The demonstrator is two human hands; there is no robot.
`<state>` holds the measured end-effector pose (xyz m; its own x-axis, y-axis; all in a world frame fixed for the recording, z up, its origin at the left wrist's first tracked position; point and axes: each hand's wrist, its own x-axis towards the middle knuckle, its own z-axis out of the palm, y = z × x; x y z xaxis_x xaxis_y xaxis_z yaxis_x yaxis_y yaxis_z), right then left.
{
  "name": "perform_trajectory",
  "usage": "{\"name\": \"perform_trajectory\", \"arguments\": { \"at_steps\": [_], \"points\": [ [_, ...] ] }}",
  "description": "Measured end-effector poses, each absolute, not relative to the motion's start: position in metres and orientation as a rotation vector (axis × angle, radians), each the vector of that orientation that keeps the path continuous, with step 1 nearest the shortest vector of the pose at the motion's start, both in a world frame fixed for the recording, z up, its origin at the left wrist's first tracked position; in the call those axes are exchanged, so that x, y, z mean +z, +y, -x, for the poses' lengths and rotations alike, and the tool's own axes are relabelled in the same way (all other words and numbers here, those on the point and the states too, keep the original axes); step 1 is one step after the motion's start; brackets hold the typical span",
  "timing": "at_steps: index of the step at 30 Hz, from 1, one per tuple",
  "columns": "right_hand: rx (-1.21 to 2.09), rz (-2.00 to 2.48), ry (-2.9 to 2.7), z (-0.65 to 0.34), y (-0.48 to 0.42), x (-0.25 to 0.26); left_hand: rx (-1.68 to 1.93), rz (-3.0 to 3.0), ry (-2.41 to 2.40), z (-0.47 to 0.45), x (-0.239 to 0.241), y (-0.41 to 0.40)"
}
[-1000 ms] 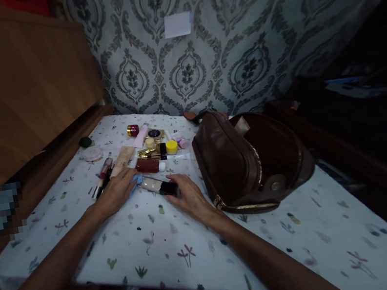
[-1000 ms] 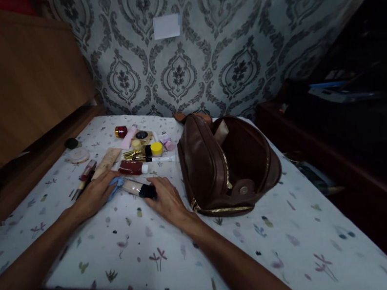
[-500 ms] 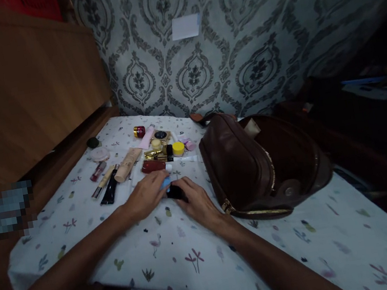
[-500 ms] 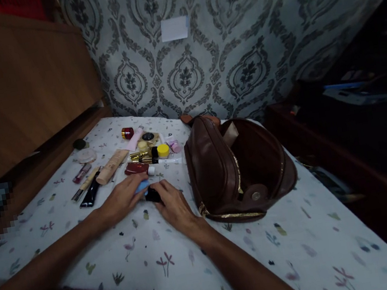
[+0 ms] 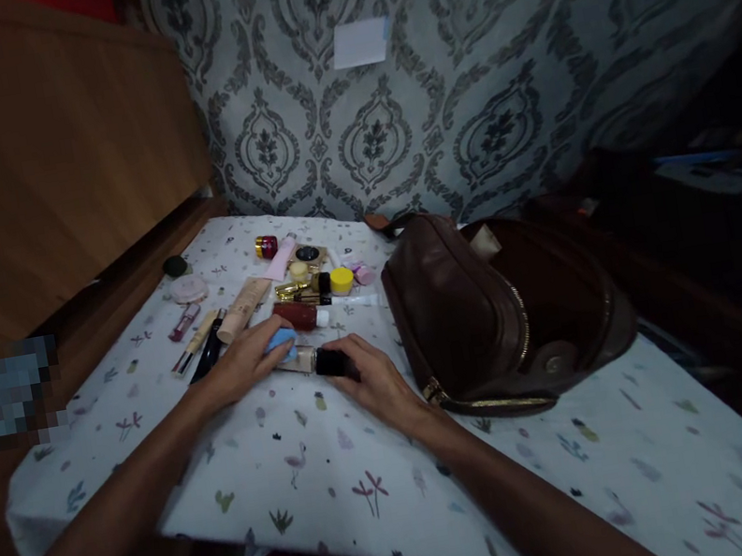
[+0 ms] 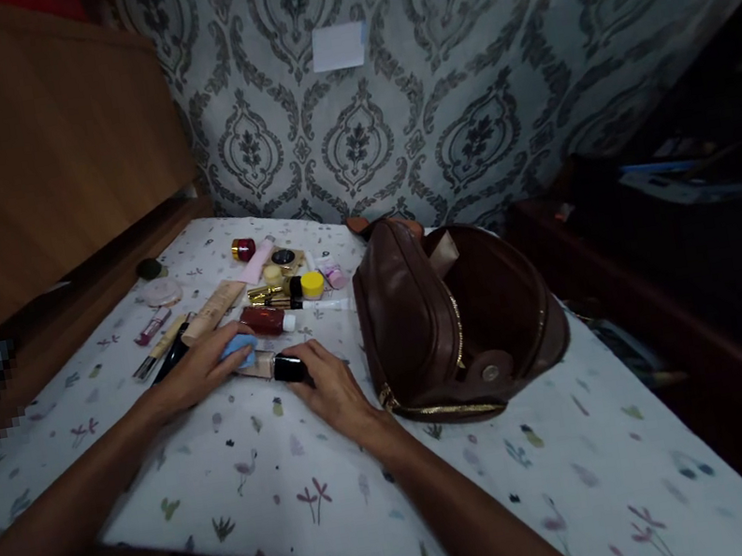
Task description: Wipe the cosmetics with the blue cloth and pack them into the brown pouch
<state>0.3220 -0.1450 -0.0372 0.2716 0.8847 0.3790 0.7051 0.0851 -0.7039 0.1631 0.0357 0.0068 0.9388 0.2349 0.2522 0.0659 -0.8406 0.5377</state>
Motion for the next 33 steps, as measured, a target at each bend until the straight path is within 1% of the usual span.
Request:
{"name": "perform_trajectory", "arguments": {
  "at_steps": [7, 10, 14, 20, 23, 29, 33],
  "points": [
    [0.240, 1.653, -1.457, -0.325, -0.145, -0.040, 0.478, -2.545, 0.383, -0.156, 0.009, 0.052],
    [0.240, 1.653, -1.452, -0.325, -0.145, -0.041, 0.498, -2.525, 0.346, -0.157, 0.009, 0.050],
    [0.238, 1.644, -1.463, -0.323, -0.145, -0.040, 0.352, -2.490, 0.233, -0.155, 0.011, 0.051],
    [0.276, 1.622, -1.438, -0.323, -0.147, -0.038, 0.174, -2.415, 0.234, -0.152, 0.008, 0.060],
    [0.347, 1.590, -1.361, -0.324, -0.145, -0.041, 0.153, -2.301, 0.256, -0.154, 0.005, 0.060],
    [0.685, 1.371, -1.049, -0.330, -0.138, -0.045, 0.142, -2.072, 0.338, -0.157, 0.003, 0.055],
    [0.740, 1.306, -0.975, -0.331, -0.137, -0.041, 0.138, -1.928, 0.346, -0.159, 0.004, 0.052]
  ]
}}
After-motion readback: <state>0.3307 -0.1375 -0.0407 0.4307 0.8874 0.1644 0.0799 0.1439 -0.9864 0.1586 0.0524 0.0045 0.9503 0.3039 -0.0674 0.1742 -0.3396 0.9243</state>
